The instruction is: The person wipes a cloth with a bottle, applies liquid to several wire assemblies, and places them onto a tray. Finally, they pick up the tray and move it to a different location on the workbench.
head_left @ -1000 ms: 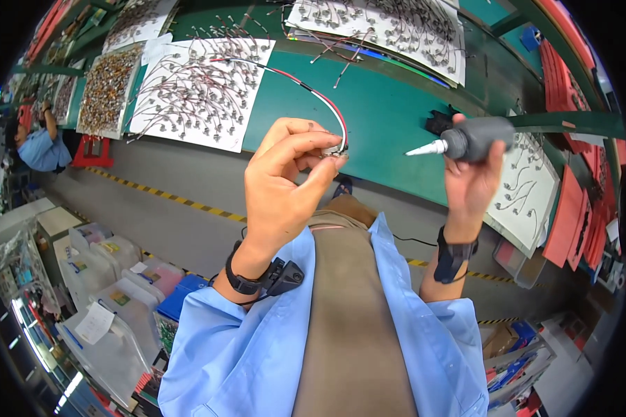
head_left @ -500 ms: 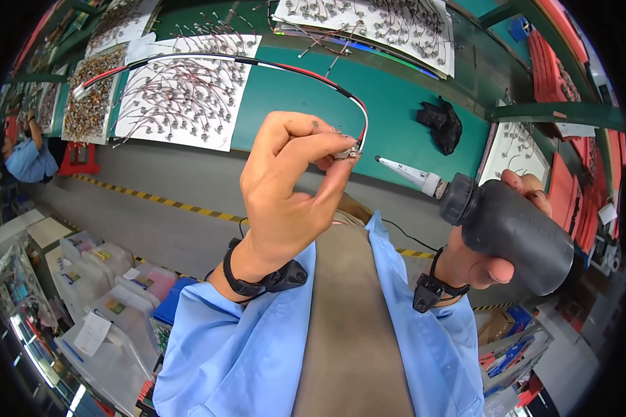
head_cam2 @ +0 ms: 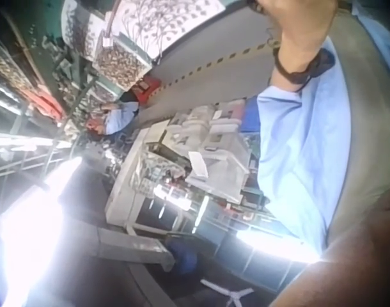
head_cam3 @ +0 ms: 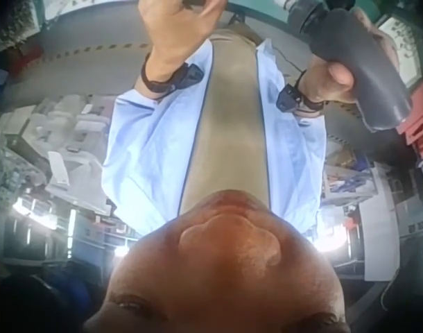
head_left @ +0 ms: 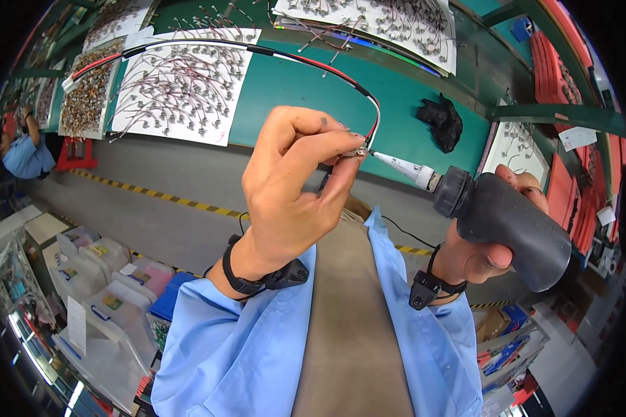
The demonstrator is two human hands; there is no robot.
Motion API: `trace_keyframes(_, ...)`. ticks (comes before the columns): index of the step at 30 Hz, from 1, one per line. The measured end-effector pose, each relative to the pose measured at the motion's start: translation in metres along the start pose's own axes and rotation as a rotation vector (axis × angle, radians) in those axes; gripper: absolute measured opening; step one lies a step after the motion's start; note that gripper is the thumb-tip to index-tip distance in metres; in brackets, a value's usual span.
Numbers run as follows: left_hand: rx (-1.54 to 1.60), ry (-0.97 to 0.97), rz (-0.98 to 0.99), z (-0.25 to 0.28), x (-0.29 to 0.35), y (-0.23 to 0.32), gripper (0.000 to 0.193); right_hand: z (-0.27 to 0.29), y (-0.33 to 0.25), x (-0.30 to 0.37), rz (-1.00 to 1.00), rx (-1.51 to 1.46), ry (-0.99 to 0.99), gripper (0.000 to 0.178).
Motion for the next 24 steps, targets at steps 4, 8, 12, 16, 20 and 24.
trace_keyframes(4,-0.029,-0.013,-0.021,0.0,-0.002,0.0,0.024,0.005,0.006,-0.006,0.089,-0.097,-0.11,0.088)
trace_keyframes(8,-0.026,-0.017,-0.032,-0.003,-0.005,-0.001,0.024,0.003,0.003,-0.008,0.136,-0.113,-0.124,0.083)
trace_keyframes(12,-0.005,-0.005,-0.028,-0.006,-0.008,-0.003,0.024,0.006,0.002,-0.012,0.179,-0.104,-0.098,0.077)
trace_keyframes(16,-0.009,-0.02,-0.036,-0.008,-0.01,-0.004,0.026,0.005,0.002,-0.015,0.213,-0.087,-0.079,0.073)
trace_keyframes(20,-0.03,-0.052,-0.057,-0.01,-0.012,-0.004,0.027,0.003,0.003,-0.014,0.196,-0.036,-0.006,0.071)
trace_keyframes(24,-0.06,-0.054,-0.082,-0.012,-0.015,-0.005,0.026,0.005,0.003,-0.017,0.225,-0.006,-0.002,0.07)
Point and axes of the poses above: each hand's wrist, its own x-axis away from the middle knuckle, its own z-axis out of the back of the hand, y = z × x, the point moved 4 cm from there along -x, towards the middle knuckle, and after that the axes turned 2 degrees about x, right-handed, at the moved point
